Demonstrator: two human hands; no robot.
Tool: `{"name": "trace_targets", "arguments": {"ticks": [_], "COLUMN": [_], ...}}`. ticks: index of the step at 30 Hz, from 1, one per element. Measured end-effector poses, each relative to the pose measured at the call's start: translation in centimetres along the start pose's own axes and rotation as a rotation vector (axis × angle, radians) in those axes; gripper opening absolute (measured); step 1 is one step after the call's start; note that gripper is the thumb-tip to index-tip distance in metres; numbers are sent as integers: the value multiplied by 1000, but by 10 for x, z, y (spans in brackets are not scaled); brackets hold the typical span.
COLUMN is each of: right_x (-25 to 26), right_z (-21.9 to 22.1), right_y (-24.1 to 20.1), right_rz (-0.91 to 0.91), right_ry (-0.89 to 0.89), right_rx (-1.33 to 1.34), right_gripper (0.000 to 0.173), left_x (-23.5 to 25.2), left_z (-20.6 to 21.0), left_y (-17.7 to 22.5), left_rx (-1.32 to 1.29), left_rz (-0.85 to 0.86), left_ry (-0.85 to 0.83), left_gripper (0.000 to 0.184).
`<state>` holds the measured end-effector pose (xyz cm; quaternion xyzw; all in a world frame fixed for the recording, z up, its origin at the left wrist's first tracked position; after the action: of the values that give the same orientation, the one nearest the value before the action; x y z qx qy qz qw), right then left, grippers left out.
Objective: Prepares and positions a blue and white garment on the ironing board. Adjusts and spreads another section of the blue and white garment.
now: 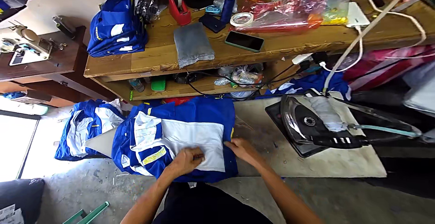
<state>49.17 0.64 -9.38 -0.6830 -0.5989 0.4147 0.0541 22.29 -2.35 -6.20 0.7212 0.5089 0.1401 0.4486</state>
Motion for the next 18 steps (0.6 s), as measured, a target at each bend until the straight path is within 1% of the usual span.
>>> {"name": "trace_targets", "arguments": {"ticks": [2,3,5,7,8,9,10,11,12,13,15,16,17,18], "right_x": [-18,-29,-52,-69,-76,-81,-84,-86,-87,-86,-79,-69,-56,-42], "right_z": [3,2,-1,-5,-7,-12,-19,-27,-37,-46,-62,-65,-66,-63], "right_y": [18,32,61,86,97,105,109,108,104,97,76,63,48,30], "right_rz": [9,20,64,155,189,201,200,195,193,176,80,7,-68,-150], "right_ry": [-114,-133,-144,-152,-152,-137,-109,-66,12,117,335,411,449,457], "right_rx": [-3,3,21,45,32,-4,-57,-113,-158,-198,-228,-219,-197,-166], "right_gripper": [50,49,47,45,44,43,42,38,32,27,30,31,30,29], "left_x": [-10,-14,-25,-41,-50,-60,-69,-77,-84,-88,-86,-79,-67,-53], "left_z": [-37,-55,-83,-101,-105,-109,-114,-121,-130,-138,-149,-151,-150,-147], "left_y": [-6,-15,-42,-68,-80,-88,-92,-94,-93,-91,-84,-75,-63,-48], "left_rx": [21,32,-79,-274,-359,-390,-355,-272,-169,-65,71,105,132,160], "left_rz": [-139,-204,-310,-415,-458,-487,-501,-510,-519,-516,-463,-404,-340,-309], "left_ry": [370,538,776,918,961,977,981,978,965,955,959,966,940,857], "left_gripper": [38,43,50,52,49,47,44,36,29,25,26,29,35,46]}}
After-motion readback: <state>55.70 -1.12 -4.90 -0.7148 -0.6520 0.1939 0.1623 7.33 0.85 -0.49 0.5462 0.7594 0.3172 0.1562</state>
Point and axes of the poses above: each hand's wrist, its own x-axis towards the middle knuckle, its own z-axis out of the palm, y = z × x, the point moved 3 cm from there along x, towards the middle knuckle, and after that the axes turned 10 degrees about y, right-handed, at the moved point
